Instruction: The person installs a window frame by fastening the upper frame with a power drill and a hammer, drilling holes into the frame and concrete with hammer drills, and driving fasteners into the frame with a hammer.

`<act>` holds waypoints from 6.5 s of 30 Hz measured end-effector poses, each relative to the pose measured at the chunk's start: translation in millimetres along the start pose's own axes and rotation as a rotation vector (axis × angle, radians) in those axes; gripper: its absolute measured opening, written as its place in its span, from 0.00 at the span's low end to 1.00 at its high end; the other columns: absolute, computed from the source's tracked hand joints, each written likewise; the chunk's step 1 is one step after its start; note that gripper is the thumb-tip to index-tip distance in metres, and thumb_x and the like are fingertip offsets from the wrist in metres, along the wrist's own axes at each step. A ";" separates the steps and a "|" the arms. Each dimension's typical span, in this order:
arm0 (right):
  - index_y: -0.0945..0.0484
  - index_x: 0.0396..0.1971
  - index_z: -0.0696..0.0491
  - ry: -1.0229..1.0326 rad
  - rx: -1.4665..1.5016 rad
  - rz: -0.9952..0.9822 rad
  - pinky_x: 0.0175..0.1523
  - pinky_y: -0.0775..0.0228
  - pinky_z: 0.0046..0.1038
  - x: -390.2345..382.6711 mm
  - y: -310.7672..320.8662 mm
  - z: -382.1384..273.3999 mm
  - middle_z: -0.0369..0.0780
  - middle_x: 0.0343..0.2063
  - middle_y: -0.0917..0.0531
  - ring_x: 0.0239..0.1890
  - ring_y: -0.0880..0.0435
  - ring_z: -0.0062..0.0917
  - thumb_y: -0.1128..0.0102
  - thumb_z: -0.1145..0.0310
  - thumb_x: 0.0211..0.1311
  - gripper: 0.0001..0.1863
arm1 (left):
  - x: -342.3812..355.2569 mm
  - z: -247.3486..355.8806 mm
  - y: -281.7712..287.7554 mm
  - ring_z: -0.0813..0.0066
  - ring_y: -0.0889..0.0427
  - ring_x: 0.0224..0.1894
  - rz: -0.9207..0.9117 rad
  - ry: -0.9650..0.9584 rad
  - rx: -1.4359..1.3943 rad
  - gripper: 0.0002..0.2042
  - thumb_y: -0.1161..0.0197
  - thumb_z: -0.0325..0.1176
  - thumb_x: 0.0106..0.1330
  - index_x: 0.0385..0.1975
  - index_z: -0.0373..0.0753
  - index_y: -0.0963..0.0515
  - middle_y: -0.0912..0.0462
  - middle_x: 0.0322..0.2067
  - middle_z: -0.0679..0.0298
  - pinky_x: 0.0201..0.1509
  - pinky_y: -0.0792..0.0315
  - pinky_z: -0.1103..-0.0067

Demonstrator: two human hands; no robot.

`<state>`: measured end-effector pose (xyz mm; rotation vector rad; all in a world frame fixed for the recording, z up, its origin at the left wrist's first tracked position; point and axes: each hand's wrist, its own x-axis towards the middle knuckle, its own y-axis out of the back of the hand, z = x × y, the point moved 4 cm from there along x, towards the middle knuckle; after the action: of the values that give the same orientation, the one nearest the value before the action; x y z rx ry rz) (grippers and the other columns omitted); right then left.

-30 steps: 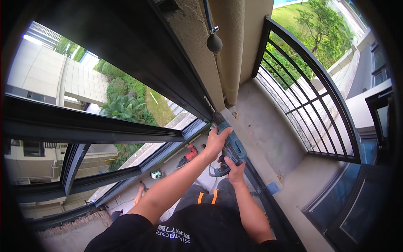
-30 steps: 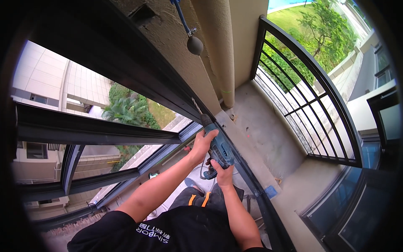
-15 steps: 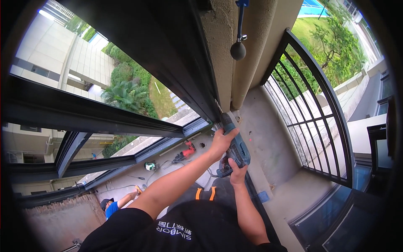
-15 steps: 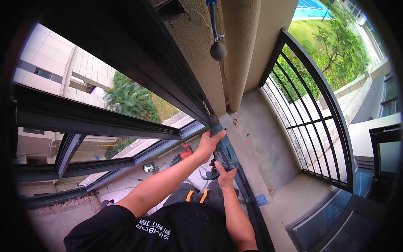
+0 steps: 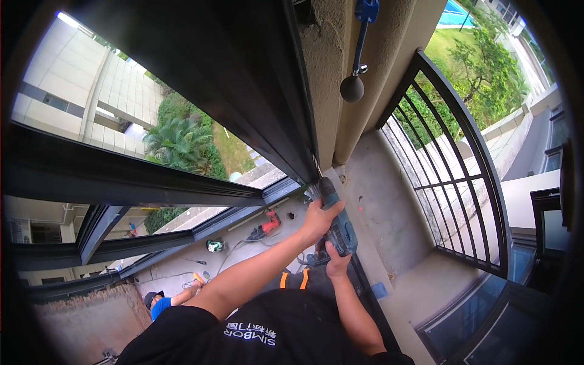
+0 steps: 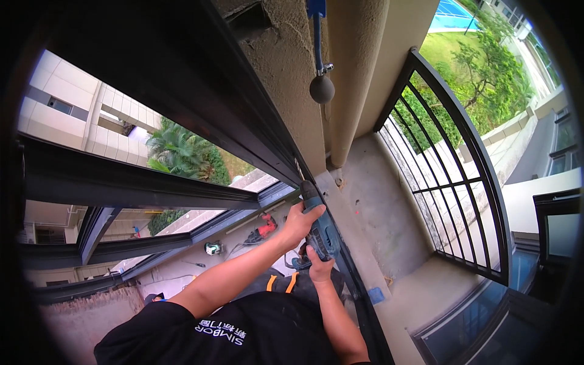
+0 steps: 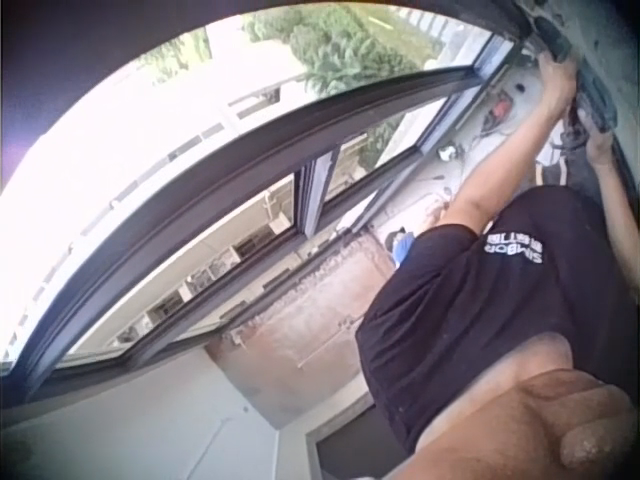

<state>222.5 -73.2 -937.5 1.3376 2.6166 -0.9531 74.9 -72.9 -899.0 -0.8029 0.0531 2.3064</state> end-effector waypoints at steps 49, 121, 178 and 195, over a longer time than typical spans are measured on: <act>0.21 0.55 0.60 0.000 -0.217 0.028 0.52 0.21 0.27 10.9 1.2 -4.2 0.38 0.41 0.13 0.42 0.12 0.26 0.27 0.73 0.59 0.24 | 9.0 5.4 3.8 0.79 0.20 0.30 0.070 0.023 -0.149 0.13 0.30 0.37 0.69 0.39 0.31 0.20 0.18 0.31 0.66 0.36 0.24 0.77; 0.24 0.41 0.58 -1.374 -0.099 -0.187 0.36 0.22 0.26 -56.3 -81.9 130.5 0.37 0.27 0.21 0.29 0.20 0.25 0.42 0.58 0.74 0.15 | -198.0 -153.1 167.6 0.71 0.17 0.33 0.344 0.319 -0.230 0.34 0.48 0.67 0.75 0.52 0.33 0.25 0.18 0.44 0.59 0.33 0.23 0.72; 0.25 0.48 0.60 -1.113 -1.541 -0.181 0.36 0.13 0.40 -102.4 66.8 434.9 0.49 0.32 0.14 0.30 0.10 0.39 0.38 0.59 0.72 0.19 | -314.2 -704.7 936.6 0.59 0.08 0.41 0.984 0.816 1.071 0.12 0.44 0.34 0.68 0.37 0.42 0.12 0.08 0.37 0.60 0.42 0.17 0.64; 0.24 0.44 0.58 0.633 -2.047 -1.695 0.62 0.30 0.39 86.5 -53.0 688.9 0.49 0.45 0.21 0.53 0.22 0.43 0.41 0.70 0.56 0.16 | -173.7 -734.3 703.1 0.41 0.27 0.56 0.830 0.238 0.817 0.25 0.40 0.22 0.59 0.60 0.32 0.29 0.26 0.50 0.41 0.63 0.30 0.57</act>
<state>-24.6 -409.6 -1494.9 -1.2238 2.1756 2.0888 130.9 -895.8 -1518.2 -0.6551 1.5734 2.5113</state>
